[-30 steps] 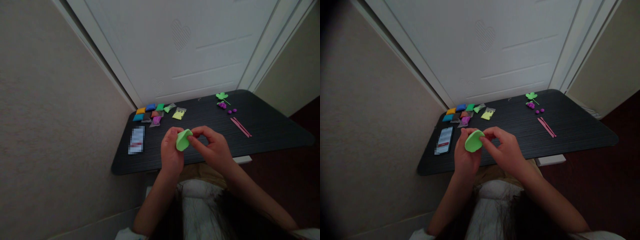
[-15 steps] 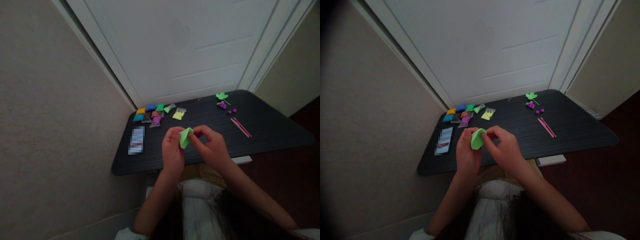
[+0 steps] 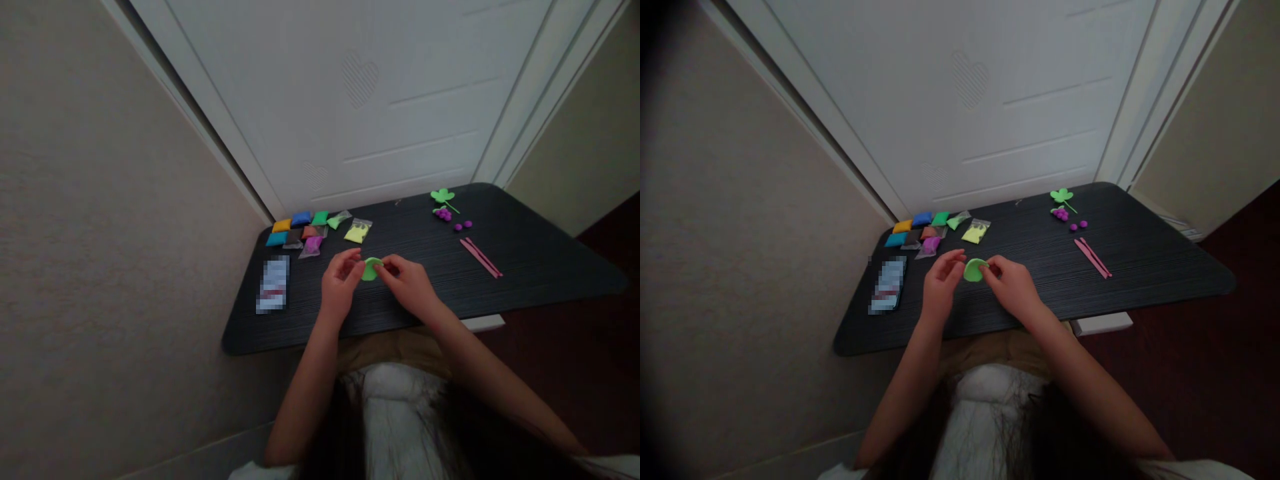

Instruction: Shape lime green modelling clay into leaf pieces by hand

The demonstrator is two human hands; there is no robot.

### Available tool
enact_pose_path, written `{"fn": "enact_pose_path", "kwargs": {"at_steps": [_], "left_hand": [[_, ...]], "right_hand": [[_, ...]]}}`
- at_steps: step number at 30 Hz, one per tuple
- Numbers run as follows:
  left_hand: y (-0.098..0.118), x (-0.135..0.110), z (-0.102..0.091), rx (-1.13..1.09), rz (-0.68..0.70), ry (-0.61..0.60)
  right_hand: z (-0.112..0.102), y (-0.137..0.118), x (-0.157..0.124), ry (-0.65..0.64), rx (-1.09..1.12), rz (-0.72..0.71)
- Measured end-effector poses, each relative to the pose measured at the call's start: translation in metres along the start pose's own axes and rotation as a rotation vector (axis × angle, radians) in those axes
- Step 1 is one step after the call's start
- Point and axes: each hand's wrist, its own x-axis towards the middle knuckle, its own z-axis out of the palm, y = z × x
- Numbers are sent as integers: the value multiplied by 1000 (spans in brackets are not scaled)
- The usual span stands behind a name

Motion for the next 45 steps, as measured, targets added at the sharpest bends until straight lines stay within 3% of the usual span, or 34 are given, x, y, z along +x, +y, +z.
{"fn": "enact_pose_path", "kwargs": {"at_steps": [4, 10, 17, 27, 37, 45], "left_hand": [[-18, -5, -1, 314, 178, -25], [-34, -8, 0, 502, 259, -7], [-35, -13, -1, 541, 325, -4], [-42, -12, 2, 673, 226, -25], [-42, -14, 4, 727, 316, 29], [-42, -16, 4, 758, 413, 4]], "right_hand": [[12, 16, -1, -28, -32, 32], [22, 22, -4, -49, -29, 38], [21, 18, -7, 0, -28, -19], [23, 24, -7, 29, 1, -39], [23, 24, -8, 12, -108, -51], [22, 22, -10, 30, -122, -62]]}}
